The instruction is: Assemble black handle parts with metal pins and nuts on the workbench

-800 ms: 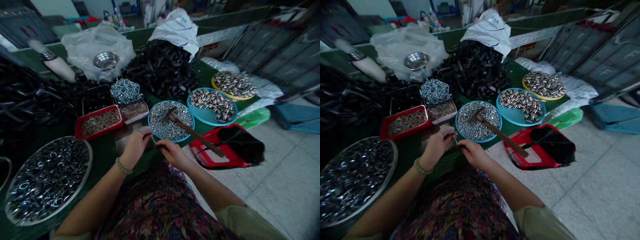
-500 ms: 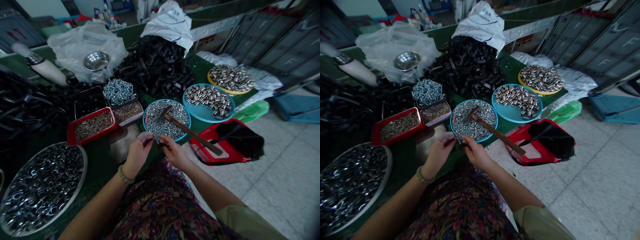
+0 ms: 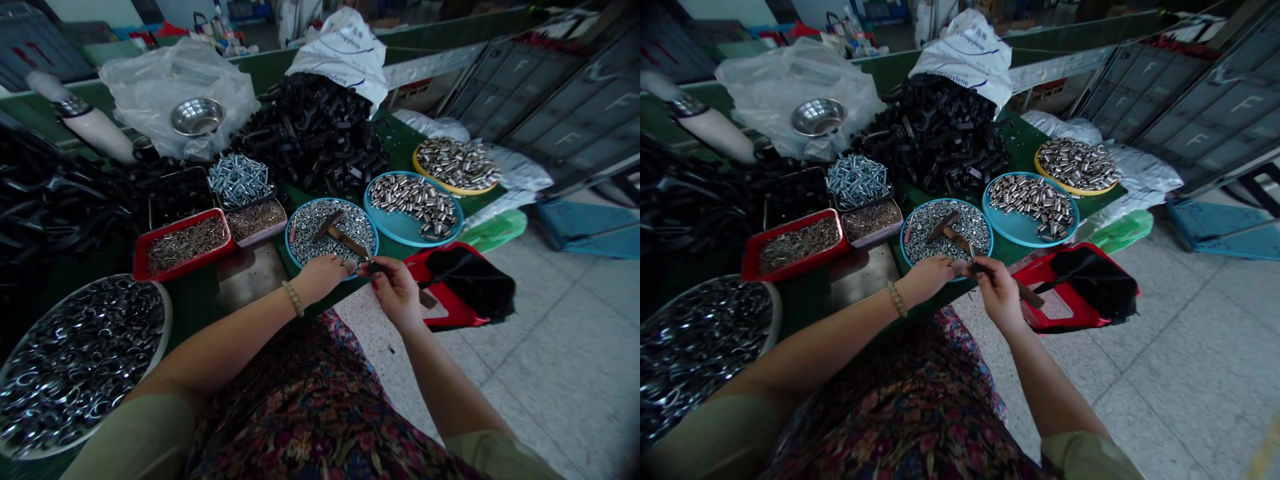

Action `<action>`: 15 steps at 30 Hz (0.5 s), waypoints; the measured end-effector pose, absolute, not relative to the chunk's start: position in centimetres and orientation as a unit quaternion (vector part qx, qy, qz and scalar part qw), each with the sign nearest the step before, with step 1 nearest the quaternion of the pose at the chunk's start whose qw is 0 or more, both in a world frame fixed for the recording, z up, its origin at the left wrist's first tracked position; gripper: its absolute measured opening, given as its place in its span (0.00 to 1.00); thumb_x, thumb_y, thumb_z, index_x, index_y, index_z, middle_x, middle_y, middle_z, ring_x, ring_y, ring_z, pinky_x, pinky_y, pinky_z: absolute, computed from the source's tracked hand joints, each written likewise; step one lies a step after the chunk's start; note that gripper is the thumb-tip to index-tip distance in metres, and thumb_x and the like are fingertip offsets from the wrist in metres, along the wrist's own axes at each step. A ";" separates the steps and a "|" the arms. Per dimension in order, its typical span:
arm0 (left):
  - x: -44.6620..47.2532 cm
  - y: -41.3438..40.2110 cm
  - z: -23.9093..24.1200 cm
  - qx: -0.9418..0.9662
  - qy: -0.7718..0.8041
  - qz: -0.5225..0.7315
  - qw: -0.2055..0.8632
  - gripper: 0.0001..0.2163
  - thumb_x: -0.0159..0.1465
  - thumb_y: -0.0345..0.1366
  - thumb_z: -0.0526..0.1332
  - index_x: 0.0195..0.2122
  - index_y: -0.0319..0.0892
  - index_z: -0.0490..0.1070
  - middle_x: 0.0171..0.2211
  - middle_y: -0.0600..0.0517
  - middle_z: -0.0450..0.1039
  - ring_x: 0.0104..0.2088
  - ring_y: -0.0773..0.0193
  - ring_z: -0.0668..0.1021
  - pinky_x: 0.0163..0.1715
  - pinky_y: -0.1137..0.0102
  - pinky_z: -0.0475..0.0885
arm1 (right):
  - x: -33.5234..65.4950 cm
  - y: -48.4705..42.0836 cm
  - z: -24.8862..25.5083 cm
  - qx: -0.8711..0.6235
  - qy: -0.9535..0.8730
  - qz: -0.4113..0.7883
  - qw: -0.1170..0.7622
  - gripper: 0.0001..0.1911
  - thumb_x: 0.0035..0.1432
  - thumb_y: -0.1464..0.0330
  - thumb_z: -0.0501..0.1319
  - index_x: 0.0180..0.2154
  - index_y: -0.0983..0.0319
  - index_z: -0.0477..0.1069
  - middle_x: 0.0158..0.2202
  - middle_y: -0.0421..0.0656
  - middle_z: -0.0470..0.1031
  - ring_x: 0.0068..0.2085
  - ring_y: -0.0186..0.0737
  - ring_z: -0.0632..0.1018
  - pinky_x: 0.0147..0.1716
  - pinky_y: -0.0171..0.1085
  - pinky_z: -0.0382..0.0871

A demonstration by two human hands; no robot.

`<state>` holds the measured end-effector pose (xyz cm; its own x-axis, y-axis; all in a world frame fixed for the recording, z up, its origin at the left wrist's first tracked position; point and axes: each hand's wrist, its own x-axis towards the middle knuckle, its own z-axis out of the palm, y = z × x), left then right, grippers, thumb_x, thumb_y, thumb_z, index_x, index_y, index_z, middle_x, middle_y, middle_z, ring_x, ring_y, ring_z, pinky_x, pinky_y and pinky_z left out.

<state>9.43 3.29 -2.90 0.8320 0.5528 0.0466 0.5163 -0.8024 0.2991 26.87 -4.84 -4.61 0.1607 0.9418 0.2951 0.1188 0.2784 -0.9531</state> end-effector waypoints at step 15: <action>1.1 0.9 -0.6 0.291 0.404 0.437 0.748 0.11 0.52 0.29 0.70 0.37 0.38 0.76 0.34 0.51 0.77 0.34 0.70 0.78 0.39 0.74 0.74 | 19.1 -3.4 -3.5 -0.410 -0.635 0.489 0.436 0.11 0.63 0.70 0.55 0.47 0.56 0.68 0.40 0.42 0.76 0.37 0.35 0.81 0.39 0.36 0.76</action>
